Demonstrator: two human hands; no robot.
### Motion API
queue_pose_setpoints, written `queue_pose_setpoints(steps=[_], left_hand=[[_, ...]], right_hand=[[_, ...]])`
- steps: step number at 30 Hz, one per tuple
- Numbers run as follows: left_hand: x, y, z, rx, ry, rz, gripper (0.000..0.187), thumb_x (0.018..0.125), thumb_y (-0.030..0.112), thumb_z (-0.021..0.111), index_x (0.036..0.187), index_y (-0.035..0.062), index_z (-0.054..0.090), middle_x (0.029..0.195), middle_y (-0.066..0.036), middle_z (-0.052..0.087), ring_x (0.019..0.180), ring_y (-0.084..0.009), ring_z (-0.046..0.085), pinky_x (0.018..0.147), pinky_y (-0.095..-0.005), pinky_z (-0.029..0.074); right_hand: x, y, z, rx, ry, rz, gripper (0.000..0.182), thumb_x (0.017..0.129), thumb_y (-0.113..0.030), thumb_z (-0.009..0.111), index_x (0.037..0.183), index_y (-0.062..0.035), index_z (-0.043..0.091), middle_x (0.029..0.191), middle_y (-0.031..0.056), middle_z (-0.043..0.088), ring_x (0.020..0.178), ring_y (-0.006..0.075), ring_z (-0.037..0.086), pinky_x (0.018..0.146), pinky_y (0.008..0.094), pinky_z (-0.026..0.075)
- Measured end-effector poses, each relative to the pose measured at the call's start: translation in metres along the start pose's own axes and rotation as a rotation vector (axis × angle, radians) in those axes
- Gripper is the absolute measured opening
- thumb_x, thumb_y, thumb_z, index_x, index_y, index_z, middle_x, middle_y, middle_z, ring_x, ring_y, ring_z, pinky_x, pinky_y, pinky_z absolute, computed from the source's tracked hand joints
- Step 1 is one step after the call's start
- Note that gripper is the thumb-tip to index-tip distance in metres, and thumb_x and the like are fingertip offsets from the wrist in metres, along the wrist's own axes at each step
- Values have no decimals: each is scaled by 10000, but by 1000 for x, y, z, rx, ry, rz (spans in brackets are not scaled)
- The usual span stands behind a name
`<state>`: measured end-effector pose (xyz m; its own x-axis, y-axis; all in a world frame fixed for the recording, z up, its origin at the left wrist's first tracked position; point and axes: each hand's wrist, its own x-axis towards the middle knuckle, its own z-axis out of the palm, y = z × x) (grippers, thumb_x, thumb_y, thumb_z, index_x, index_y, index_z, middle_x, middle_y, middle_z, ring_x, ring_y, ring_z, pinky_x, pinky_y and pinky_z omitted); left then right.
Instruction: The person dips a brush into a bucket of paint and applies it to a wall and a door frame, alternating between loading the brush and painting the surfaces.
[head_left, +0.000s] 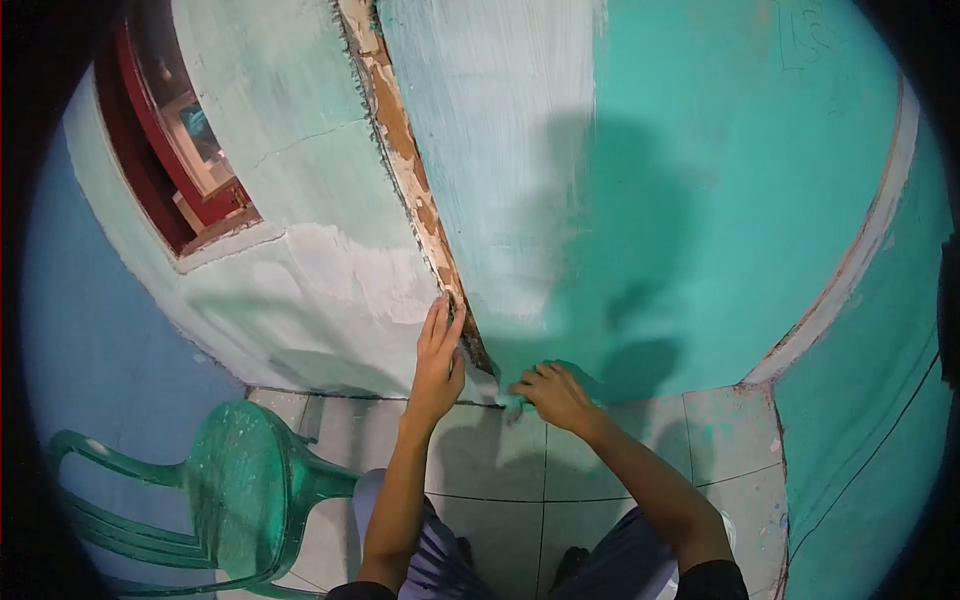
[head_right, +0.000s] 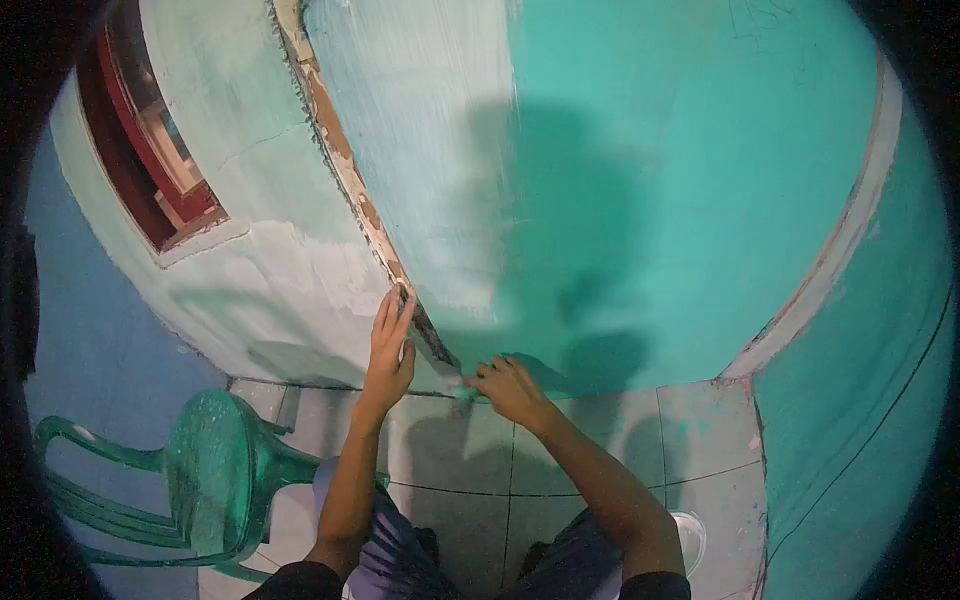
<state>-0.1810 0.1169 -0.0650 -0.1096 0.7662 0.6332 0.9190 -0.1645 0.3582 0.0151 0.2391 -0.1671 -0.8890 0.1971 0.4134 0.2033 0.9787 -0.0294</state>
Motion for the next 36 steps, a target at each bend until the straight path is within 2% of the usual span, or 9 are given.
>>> queue_pose_setpoints(steps=[4,8,10,12,15,20,27,32,36], left_hand=[[5,-1,-4,-28,42,20,718,846,-130,470,1540,43,409,1644,-225,262,1530,-407,220,1214,-483,224],[9,-1,-1,-59,73,20,704,862,-100,480,1548,18,377,1644,-237,253,1526,-420,215,1218,-499,215],[10,0,3,-105,97,30,701,867,-91,482,1552,6,362,1645,-242,247,1524,-427,213,1220,-505,212],[10,0,5,-129,126,54,764,865,-91,497,1589,24,282,1661,-237,201,1537,-416,174,1235,-505,169],[8,-1,2,-124,119,23,755,878,-65,515,1589,12,272,1661,-247,191,1538,-422,163,1236,-506,159],[11,4,-6,-110,130,-2,716,901,-23,519,1579,-1,288,1655,-245,210,1535,-422,173,1229,-506,180],[11,3,-2,-135,186,21,714,914,10,526,1577,-27,265,1646,-246,231,1526,-422,203,1224,-504,208],[9,-1,-2,-139,188,-16,717,915,13,535,1575,-34,261,1639,-245,246,1525,-421,208,1223,-502,212],[12,5,-5,-172,151,-16,750,911,-30,540,1589,-24,220,1653,-237,213,1534,-402,178,1234,-496,171]], right_hand=[[3,19,-30,-131,146,-28,448,792,-42,670,1200,-224,698,1066,25,641,1014,205,598,887,410,495],[37,-7,-106,-170,514,-6,350,836,-81,662,1157,-211,712,1136,30,657,1005,235,622,913,436,494],[45,-20,-123,-159,729,-34,355,768,-13,664,1064,-193,742,1073,25,670,922,238,624,857,392,492],[40,-9,-93,-139,697,-34,338,762,-53,697,1071,-188,726,1082,18,665,938,227,621,872,398,496],[20,-6,-52,-175,373,-81,291,834,-117,663,1119,-174,651,1087,41,644,1037,249,626,894,411,509],[25,-2,-64,-102,411,-32,367,778,-25,674,1109,-182,698,1117,15,660,981,232,613,903,420,467],[103,-3,-179,-215,727,-5,514,752,-23,669,1216,-239,714,1198,-5,676,1081,217,623,926,450,416],[114,-9,-185,-352,1017,5,481,752,-57,677,1178,-273,735,1207,-31,683,1076,206,639,927,447,417],[61,-8,-93,-275,620,25,422,813,-80,652,1190,-253,733,1176,-18,683,1027,206,641,956,441,426]])
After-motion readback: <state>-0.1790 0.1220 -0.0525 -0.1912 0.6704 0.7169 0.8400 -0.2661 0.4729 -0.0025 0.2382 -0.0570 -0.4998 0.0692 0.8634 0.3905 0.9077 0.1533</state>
